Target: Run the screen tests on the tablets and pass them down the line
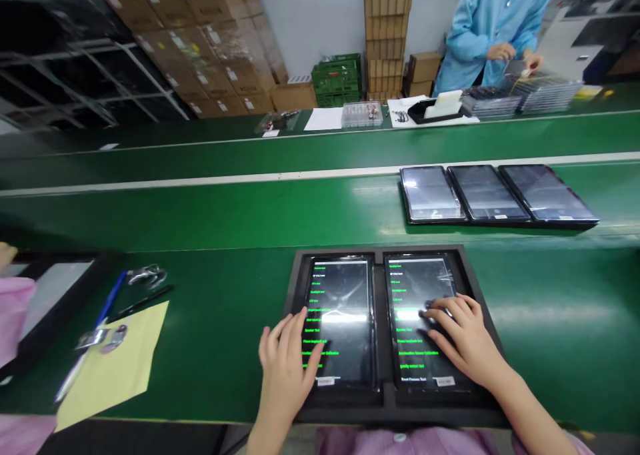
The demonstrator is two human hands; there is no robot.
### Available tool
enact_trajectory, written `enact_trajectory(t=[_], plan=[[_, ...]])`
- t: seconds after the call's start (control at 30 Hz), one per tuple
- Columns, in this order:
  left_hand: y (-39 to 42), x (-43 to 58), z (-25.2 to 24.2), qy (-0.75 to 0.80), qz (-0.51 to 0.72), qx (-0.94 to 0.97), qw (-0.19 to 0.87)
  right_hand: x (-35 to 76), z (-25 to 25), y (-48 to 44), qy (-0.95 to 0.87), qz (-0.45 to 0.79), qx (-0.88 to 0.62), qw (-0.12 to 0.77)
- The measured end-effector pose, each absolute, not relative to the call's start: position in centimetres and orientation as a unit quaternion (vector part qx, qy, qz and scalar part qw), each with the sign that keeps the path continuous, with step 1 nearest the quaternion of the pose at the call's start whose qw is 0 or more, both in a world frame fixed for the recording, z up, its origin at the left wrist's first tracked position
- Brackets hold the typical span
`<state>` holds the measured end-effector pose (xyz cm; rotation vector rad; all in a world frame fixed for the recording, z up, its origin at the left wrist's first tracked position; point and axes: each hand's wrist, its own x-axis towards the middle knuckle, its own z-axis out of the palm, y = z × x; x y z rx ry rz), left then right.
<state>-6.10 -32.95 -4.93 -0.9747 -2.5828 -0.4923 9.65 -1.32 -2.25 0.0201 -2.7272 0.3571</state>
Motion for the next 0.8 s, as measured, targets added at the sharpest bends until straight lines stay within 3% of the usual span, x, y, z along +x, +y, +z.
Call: enact_trajectory(t=[0.43, 0.67, 0.8], plan=[[-32.9, -6.4, -4.9, -0.918, -0.148, -0.343, 0.134, 9.4, -1.3, -1.9, -0.978, 0.149, 0.100, 0.107], [-33.1, -7.1, -4.8, -0.898, -0.166, -0.360, 0.190, 10.1, -1.2, -0.8, -0.956, 0.179, 0.022, 0.233], [-32.3, -9.5, -2.7, -0.850, -0.171, -0.480, 0.132, 9.8, -0.7, 1.2, -0.969, 0.183, 0.018, 0.167]])
